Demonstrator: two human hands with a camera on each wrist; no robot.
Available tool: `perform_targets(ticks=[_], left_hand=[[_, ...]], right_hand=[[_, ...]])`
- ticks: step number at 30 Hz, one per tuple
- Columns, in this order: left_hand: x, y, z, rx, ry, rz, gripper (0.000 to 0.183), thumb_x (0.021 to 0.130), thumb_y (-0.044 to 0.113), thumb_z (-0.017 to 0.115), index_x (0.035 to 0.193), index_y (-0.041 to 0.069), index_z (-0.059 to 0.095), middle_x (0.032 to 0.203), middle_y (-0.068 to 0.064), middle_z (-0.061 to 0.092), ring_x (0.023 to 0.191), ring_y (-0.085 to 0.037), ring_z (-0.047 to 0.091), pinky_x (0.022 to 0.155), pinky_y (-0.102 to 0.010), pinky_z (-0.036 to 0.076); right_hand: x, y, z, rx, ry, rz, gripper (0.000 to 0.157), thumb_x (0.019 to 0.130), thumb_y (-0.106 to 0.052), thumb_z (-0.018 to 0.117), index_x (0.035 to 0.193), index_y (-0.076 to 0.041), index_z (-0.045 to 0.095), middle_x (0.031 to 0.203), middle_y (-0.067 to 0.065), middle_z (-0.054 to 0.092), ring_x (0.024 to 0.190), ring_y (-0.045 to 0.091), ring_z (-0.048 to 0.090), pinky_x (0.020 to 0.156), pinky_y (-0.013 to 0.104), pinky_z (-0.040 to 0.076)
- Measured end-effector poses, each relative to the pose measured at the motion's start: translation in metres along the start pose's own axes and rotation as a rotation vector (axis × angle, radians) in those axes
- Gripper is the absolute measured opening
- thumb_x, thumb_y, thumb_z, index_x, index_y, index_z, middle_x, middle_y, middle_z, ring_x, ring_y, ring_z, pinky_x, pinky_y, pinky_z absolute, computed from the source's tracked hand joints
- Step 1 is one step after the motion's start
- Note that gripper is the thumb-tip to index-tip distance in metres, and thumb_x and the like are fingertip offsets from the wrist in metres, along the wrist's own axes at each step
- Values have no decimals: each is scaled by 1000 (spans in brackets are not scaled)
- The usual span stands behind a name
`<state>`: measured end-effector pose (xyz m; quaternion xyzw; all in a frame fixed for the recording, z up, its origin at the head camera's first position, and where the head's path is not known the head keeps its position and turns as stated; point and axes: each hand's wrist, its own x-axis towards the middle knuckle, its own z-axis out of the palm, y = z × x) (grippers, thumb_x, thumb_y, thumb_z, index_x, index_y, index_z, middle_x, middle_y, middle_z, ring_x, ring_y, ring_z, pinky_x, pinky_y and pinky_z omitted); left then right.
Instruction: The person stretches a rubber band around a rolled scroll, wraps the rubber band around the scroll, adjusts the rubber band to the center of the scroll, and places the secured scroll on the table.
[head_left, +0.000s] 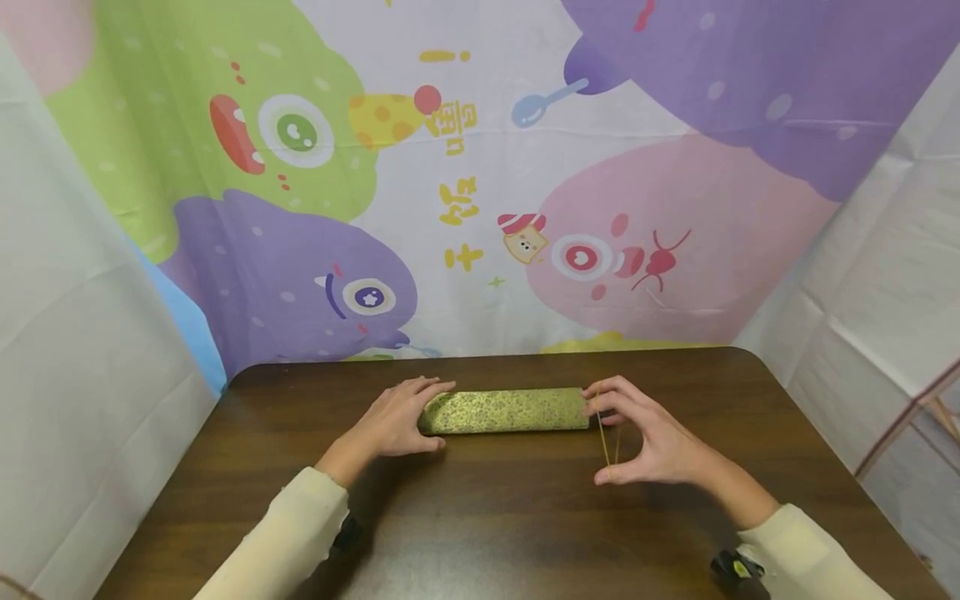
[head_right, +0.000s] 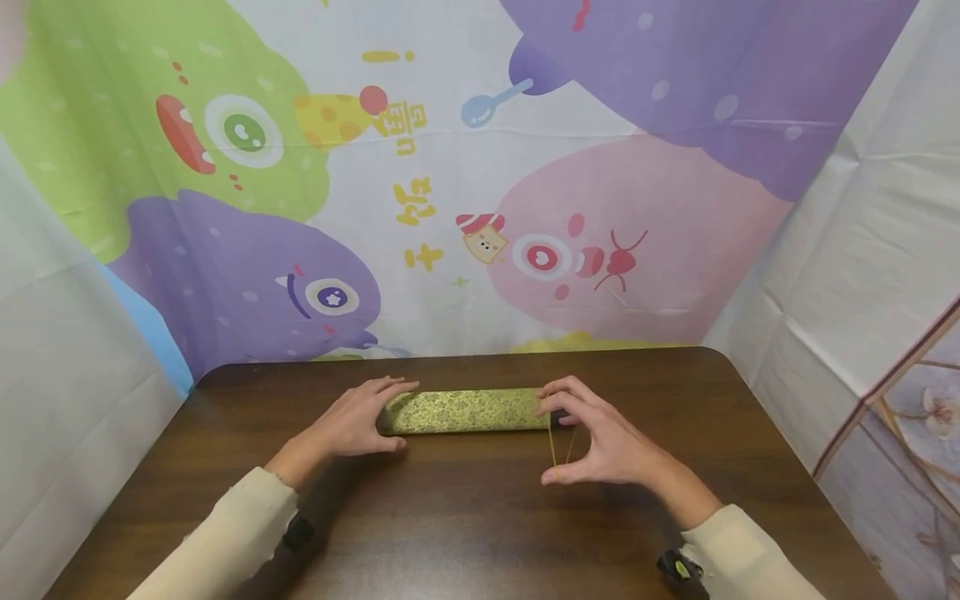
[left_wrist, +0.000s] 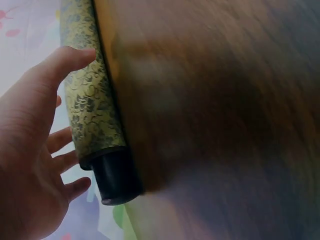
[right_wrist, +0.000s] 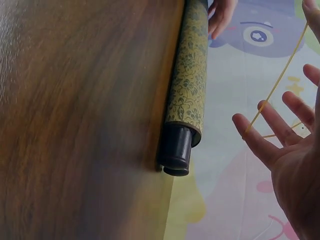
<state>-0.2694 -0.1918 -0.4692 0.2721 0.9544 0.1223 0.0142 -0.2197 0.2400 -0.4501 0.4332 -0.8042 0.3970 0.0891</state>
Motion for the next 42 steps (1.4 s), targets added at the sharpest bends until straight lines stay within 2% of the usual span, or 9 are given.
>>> perform_targets(ticks=[5,8,12,20,25,28,33,38,42], left_hand=[[4,-9,12,-41,-33,12,97,88,35,94,171,18,48,171,-24,54,159,-49,52,130,-77,37],[15,-32,35,-98,-28,29,99,86,39,94,172,26,46,170,-21,55,158,-51,51,128,-80,36],[29,-54,58,-89,-23,18,99,86,41,93,172,36,44,166,-16,59,153,-51,55,121,-79,43],[35,-40,43,-77,-80,-38,98,82,25,92,169,36,48,160,-18,61,146,-47,58,113,-77,46],[43,-47,53,-30,-124,-65,110,77,22,96,170,47,42,153,-18,61,140,-43,59,111,-73,46],[50,-51,62,11,-130,-79,111,73,24,101,167,38,44,149,-17,62,138,-43,60,109,-73,45],[56,-46,63,110,-147,-112,100,71,38,103,154,18,51,147,-14,66,138,-40,63,104,-73,48],[42,-21,40,131,-144,-123,86,81,34,97,153,15,54,147,-19,68,134,-44,66,101,-77,52],[29,-1,19,99,-145,-131,83,88,30,92,159,16,53,154,-25,65,140,-51,63,108,-84,48]], right_hand=[[-1,2,4,17,2,-10,74,74,-32,106,136,-24,66,149,7,59,128,20,70,95,48,69],[-1,1,6,23,2,-12,75,73,-29,107,136,-23,66,150,8,58,127,26,71,95,48,69],[-1,2,7,36,8,1,77,71,-24,107,137,-23,67,150,7,58,128,24,71,95,48,69],[-1,4,6,33,21,-4,79,68,-14,107,136,-21,66,149,8,59,131,18,69,96,47,69],[0,2,5,43,19,19,78,70,-16,107,136,-22,66,150,6,58,134,10,66,97,46,69],[1,1,5,50,15,20,77,71,-19,107,137,-22,66,150,7,58,134,8,65,98,46,69],[2,1,5,55,17,20,78,70,-18,107,137,-21,66,150,7,58,133,9,65,98,43,69],[3,0,4,51,17,23,77,71,-19,106,136,-21,66,150,7,58,133,4,63,98,43,69],[2,0,3,49,21,18,76,72,-21,107,136,-21,66,149,8,59,133,4,63,96,45,69]])
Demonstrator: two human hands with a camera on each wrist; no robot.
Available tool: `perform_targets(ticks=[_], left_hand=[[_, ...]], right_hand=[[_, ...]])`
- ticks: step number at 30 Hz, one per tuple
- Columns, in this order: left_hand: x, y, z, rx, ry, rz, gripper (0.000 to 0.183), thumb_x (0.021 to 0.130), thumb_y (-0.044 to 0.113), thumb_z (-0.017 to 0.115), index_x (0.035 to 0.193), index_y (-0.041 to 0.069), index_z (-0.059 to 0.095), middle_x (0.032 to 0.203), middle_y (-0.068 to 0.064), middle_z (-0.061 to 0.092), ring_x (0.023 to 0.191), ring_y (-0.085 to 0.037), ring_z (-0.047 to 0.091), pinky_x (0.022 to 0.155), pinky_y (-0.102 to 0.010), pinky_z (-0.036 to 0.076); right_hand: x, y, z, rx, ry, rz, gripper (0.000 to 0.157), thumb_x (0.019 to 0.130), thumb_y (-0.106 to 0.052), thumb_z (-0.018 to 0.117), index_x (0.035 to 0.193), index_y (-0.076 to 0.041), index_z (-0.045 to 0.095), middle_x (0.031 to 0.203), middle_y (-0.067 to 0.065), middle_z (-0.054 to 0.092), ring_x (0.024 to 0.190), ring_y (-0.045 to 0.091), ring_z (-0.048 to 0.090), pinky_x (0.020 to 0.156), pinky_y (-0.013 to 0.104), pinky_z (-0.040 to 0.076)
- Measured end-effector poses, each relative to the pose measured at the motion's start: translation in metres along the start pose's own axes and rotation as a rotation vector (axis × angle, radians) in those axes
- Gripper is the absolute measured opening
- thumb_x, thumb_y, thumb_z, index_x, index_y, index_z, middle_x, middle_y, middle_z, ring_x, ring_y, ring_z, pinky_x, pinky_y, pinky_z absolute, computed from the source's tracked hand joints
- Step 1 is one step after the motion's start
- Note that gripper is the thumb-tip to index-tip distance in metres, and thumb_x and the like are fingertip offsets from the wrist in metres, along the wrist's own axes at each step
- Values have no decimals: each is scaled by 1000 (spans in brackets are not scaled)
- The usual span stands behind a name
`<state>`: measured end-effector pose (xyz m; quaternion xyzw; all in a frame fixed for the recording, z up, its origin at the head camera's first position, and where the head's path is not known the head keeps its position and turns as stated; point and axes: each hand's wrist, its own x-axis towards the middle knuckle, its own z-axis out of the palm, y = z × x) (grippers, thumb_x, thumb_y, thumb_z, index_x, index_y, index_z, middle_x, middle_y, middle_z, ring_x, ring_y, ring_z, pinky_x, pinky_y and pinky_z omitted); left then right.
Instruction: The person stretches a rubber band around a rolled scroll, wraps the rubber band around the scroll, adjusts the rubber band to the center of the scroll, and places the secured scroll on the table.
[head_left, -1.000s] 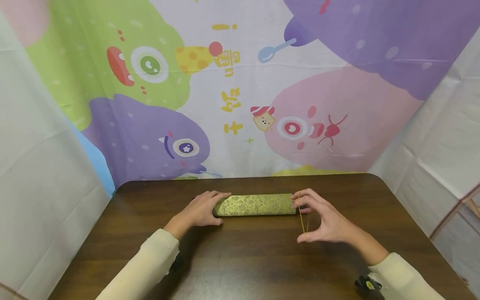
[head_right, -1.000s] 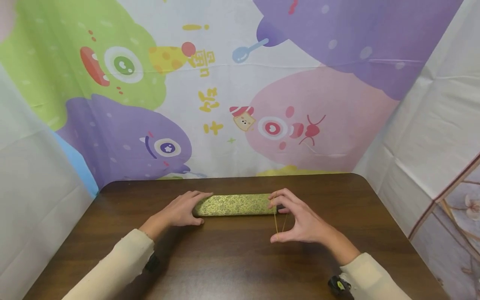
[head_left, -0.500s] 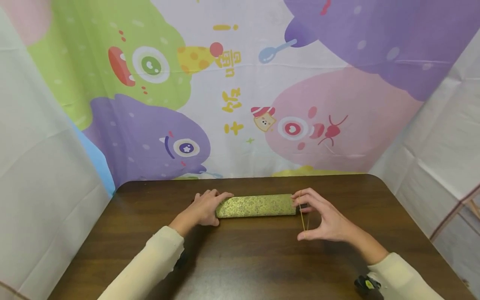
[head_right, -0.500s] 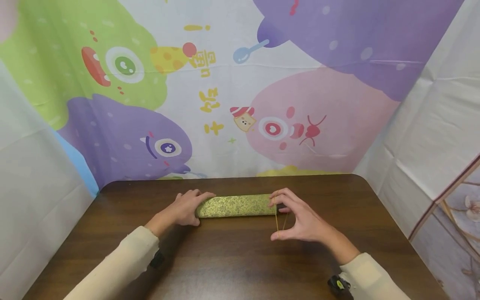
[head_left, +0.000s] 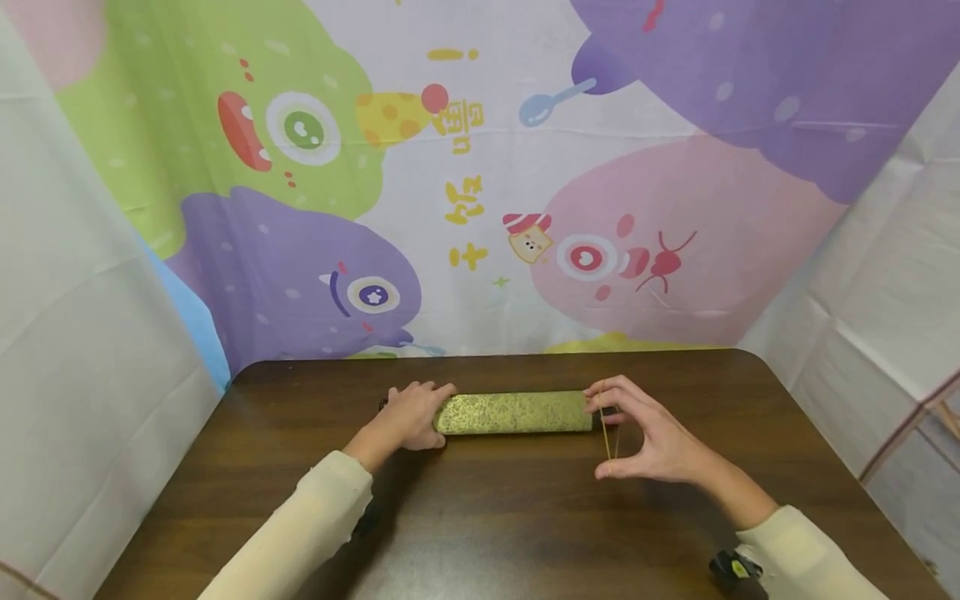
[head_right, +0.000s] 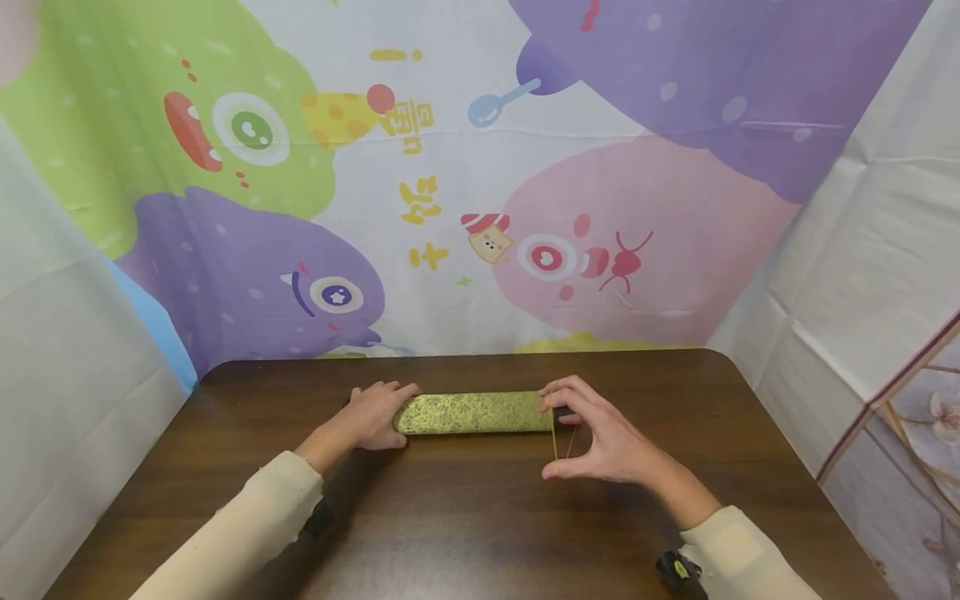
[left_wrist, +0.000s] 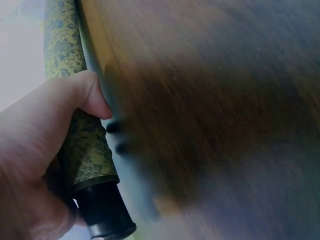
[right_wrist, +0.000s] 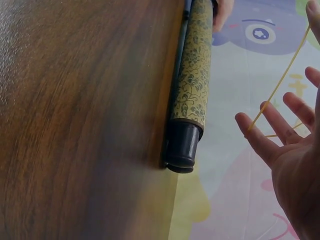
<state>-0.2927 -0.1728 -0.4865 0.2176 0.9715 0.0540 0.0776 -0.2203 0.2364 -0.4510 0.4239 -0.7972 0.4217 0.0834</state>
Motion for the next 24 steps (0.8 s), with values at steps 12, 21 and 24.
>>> perform_targets(ticks=[12,21,24], left_hand=[[-5,3,-5,21,-3,-2,81,89,31,89,161,20,53,157,-24,63,140,-52,63,114,-79,48],[26,-27,26,114,-10,56,90,78,40,98,153,19,53,150,-19,64,133,-44,65,105,-65,59],[25,-27,28,110,-18,58,93,80,46,95,157,18,51,152,-19,61,137,-43,63,108,-65,58]], right_hand=[[1,0,-1,-2,6,-8,76,71,-18,107,136,-19,67,148,18,60,133,12,67,97,44,69],[0,-1,-2,4,3,2,75,73,-19,106,137,-21,66,147,23,59,135,16,67,98,48,69],[-1,-1,-2,-1,4,2,75,73,-19,106,137,-21,66,147,25,59,133,23,68,98,48,69]])
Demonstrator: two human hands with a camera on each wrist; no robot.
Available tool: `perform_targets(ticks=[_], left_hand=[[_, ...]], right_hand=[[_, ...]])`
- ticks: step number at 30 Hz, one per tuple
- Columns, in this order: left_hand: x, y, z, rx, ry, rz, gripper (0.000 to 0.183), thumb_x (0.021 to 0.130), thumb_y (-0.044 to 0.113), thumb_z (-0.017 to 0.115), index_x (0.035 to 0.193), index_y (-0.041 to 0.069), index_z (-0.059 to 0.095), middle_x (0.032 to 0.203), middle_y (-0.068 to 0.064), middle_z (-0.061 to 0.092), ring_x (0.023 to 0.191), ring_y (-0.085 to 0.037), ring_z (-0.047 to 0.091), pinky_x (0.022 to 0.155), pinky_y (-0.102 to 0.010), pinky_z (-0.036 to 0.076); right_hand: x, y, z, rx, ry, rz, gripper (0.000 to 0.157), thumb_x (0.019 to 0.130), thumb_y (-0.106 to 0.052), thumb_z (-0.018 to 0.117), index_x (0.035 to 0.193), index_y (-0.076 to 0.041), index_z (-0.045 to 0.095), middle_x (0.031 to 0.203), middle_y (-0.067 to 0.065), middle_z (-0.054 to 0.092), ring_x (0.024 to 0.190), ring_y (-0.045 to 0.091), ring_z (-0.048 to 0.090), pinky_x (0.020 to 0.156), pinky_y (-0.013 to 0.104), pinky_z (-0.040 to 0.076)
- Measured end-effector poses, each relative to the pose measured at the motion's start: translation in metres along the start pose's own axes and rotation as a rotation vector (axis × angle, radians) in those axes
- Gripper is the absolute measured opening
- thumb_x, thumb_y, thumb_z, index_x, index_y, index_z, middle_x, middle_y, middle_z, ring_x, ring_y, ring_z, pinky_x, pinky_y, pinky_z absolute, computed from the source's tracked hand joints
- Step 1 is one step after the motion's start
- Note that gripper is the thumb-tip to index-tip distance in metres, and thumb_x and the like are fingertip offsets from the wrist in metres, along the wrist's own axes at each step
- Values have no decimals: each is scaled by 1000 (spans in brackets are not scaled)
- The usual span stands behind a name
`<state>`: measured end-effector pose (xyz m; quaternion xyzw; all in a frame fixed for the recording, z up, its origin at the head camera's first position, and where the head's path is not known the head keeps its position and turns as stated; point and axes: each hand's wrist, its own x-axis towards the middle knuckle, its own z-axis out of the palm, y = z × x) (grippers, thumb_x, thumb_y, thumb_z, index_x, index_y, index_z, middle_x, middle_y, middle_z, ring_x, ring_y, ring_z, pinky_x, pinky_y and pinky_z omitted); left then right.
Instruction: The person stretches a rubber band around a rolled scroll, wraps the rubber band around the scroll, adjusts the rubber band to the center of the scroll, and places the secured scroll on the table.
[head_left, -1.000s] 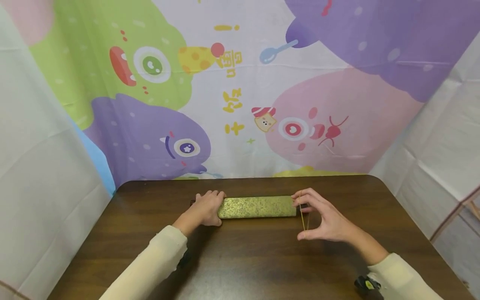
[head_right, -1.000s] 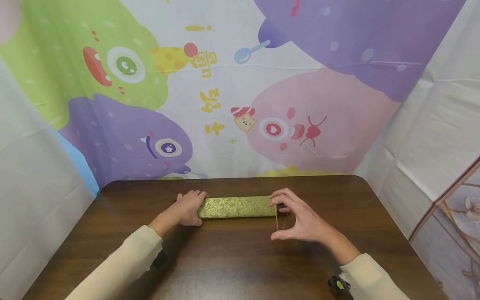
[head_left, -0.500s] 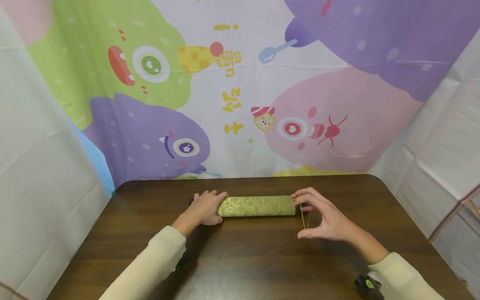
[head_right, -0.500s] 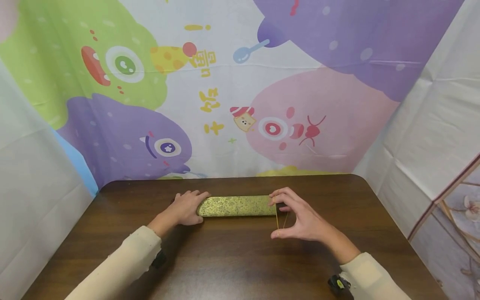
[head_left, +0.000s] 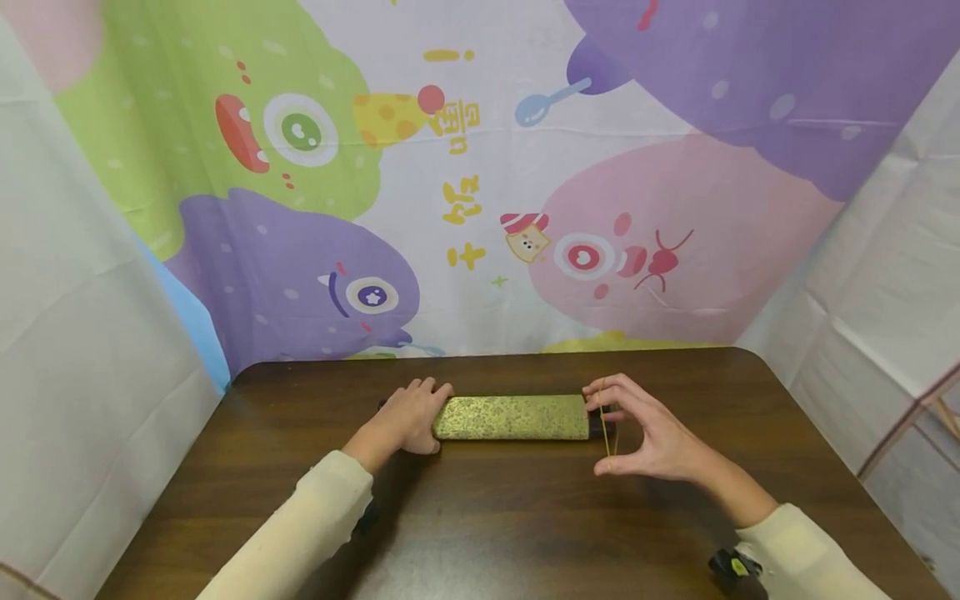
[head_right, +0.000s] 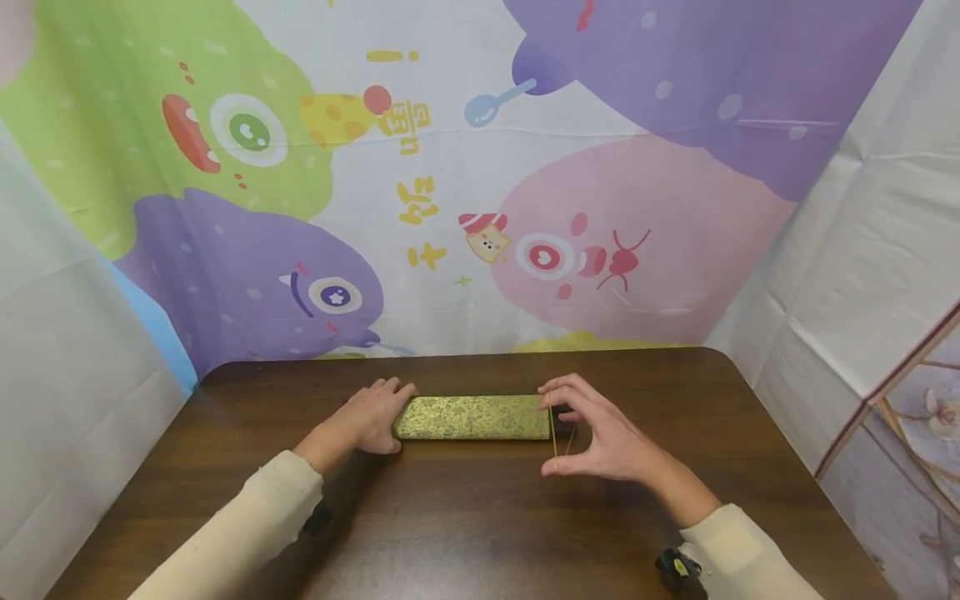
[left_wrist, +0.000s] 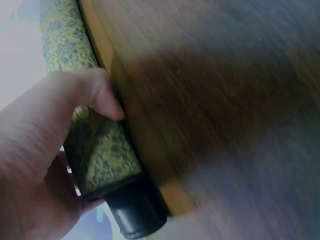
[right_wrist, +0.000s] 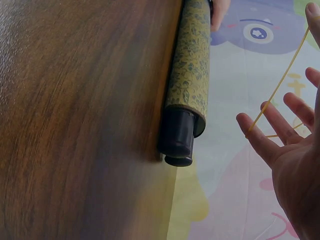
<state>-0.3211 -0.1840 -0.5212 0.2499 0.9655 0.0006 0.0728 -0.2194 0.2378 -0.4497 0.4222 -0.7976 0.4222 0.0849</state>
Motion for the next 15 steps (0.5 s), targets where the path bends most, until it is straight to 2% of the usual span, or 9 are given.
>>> perform_targets(ticks=[2,5,9,15], left_hand=[[-4,5,-4,-27,12,1,90,82,46,92,157,15,52,151,-22,62,136,-46,63,106,-67,57],[-2,4,-1,-54,33,8,91,80,50,92,156,15,54,150,-20,63,135,-45,64,106,-67,58],[-22,32,-38,-69,3,1,87,77,36,99,150,9,60,147,-22,68,134,-45,67,108,-66,59],[-32,42,-52,-8,-23,-6,82,82,37,97,153,15,62,148,-18,72,135,-43,71,109,-62,61]], right_hand=[[0,1,0,-4,1,0,76,72,-18,106,137,-21,66,147,25,59,132,24,69,98,47,69],[0,2,0,-9,4,-1,77,71,-16,106,137,-21,66,147,21,60,132,20,68,97,47,69],[0,3,1,-20,13,0,80,68,-12,106,136,-21,67,148,12,61,134,10,66,97,48,69],[-2,6,1,-17,19,0,80,67,-10,106,137,-11,66,151,8,59,139,3,62,100,54,68]])
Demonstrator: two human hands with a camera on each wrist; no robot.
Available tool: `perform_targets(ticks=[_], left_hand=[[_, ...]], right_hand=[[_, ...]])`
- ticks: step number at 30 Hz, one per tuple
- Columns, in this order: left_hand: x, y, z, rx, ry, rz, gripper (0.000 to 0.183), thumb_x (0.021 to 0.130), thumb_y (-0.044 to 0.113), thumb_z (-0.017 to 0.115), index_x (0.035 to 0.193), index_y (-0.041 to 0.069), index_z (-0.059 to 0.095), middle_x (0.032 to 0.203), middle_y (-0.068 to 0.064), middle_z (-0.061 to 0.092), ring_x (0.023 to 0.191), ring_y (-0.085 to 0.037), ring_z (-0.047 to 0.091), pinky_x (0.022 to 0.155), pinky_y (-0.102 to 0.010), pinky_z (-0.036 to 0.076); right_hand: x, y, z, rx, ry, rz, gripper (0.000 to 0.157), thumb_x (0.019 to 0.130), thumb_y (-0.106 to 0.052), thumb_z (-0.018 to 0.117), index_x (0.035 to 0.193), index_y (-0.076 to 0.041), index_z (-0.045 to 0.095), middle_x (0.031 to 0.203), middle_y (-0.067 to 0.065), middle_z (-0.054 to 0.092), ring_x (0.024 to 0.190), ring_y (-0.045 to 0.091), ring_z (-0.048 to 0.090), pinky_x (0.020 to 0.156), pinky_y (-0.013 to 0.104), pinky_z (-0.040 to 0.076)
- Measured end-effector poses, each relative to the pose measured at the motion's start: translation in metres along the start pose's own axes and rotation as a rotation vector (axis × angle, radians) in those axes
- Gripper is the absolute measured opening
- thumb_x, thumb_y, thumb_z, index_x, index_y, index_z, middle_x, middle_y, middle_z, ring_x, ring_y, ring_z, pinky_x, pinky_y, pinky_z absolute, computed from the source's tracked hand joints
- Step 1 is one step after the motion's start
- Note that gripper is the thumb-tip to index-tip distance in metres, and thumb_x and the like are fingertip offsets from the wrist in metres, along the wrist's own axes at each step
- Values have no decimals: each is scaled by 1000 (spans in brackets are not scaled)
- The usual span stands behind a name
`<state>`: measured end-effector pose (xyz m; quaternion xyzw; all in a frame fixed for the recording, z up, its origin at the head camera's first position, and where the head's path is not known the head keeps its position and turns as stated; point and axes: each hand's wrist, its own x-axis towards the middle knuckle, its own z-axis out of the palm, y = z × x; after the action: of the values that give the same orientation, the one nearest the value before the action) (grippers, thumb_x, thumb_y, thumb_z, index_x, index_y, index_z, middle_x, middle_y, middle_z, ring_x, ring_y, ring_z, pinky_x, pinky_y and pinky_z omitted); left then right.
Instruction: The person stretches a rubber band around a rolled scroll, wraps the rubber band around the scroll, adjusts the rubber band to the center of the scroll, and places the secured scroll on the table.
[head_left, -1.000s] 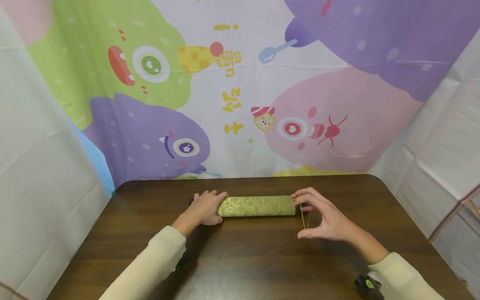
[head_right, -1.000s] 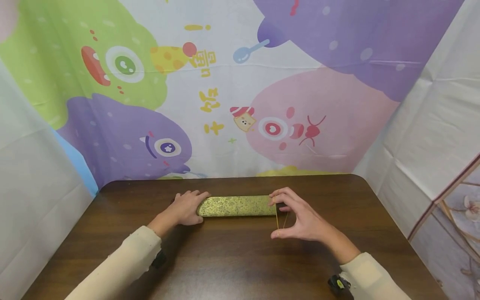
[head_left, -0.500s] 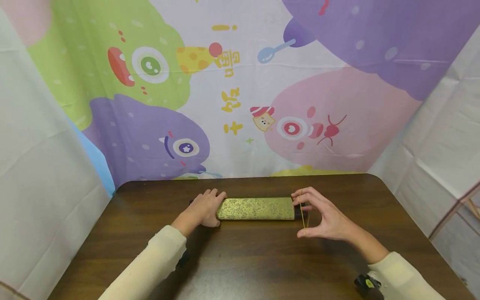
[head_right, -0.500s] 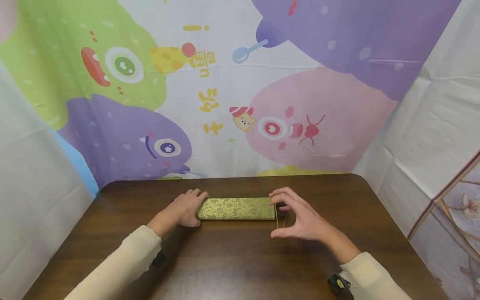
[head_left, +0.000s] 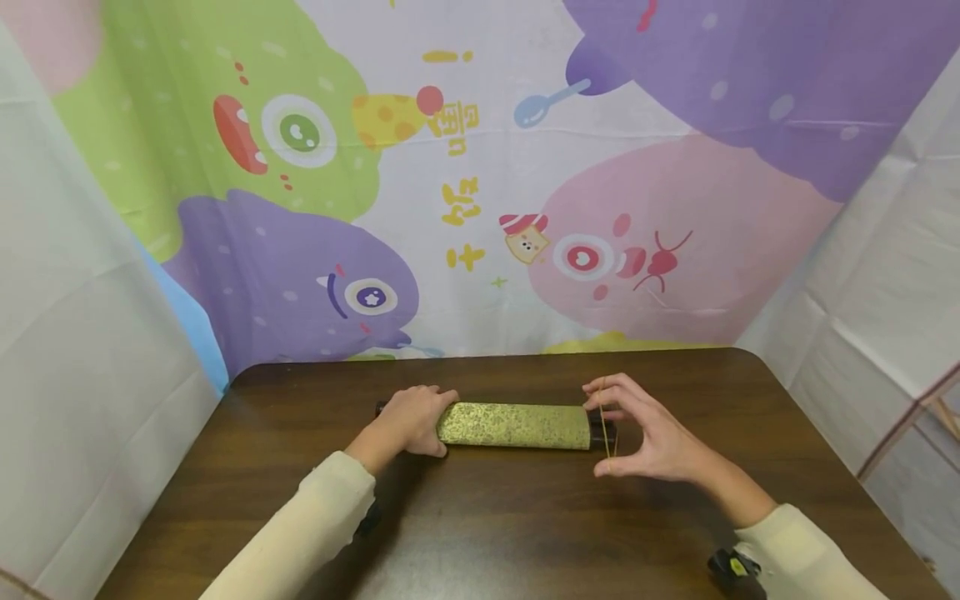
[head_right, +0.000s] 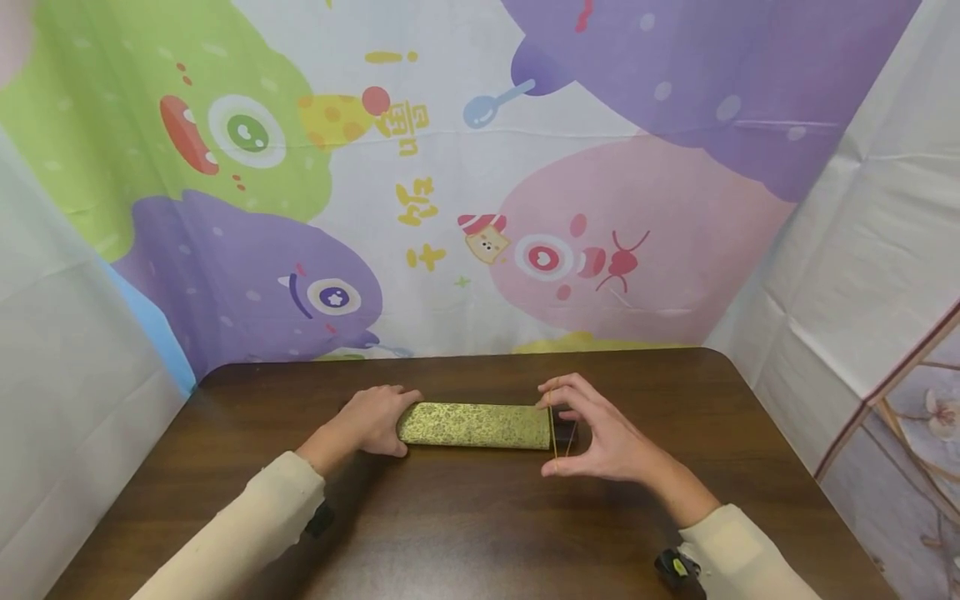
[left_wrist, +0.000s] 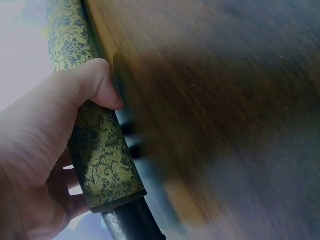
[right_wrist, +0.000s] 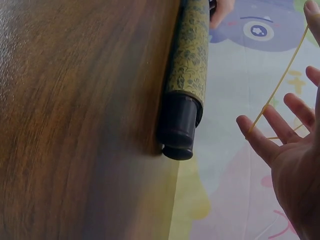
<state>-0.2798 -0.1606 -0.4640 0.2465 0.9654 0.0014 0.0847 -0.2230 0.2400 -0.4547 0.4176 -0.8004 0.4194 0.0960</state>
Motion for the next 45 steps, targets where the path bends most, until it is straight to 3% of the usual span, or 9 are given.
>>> perform_targets(ticks=[5,9,16,26,33,41,45], left_hand=[[0,-5,3,10,7,-6,82,82,40,96,154,20,61,147,-16,74,135,-44,71,105,-64,61],[0,-9,5,4,3,-9,81,84,40,94,156,20,61,153,-18,71,140,-46,68,108,-66,60],[-2,-13,5,-36,9,36,79,88,35,89,157,13,59,151,-23,71,137,-49,69,117,-64,55],[-6,-16,10,-122,0,19,79,87,30,89,156,13,55,155,-28,67,140,-54,65,112,-76,50],[-9,-17,11,-115,26,16,75,86,31,90,152,17,57,150,-24,70,130,-50,68,106,-71,52],[-13,-18,12,-84,90,34,74,84,31,90,150,14,60,143,-22,73,122,-49,70,101,-70,53],[-16,-21,14,-61,117,43,75,84,33,89,151,14,61,143,-22,74,122,-49,71,100,-70,54]], right_hand=[[-1,3,-4,14,29,-33,83,65,-8,106,137,-8,66,151,7,59,140,1,62,103,44,68],[0,2,-7,37,39,-42,84,65,-4,105,139,-11,65,152,4,57,141,-1,60,105,36,66],[1,4,-6,44,45,-52,84,66,-5,106,139,-11,66,153,5,57,142,-1,60,105,37,66],[4,0,-8,146,63,-40,84,66,10,99,141,-3,64,157,-8,54,139,4,63,101,32,67],[6,-2,-11,162,88,-5,84,66,13,96,141,-3,63,156,-13,54,138,4,63,101,39,69],[5,0,-6,166,100,-11,80,68,12,96,139,6,61,155,-14,55,136,1,63,96,38,70],[6,-2,-6,168,98,-8,80,69,12,96,140,4,61,156,-14,55,136,1,63,97,39,69]])
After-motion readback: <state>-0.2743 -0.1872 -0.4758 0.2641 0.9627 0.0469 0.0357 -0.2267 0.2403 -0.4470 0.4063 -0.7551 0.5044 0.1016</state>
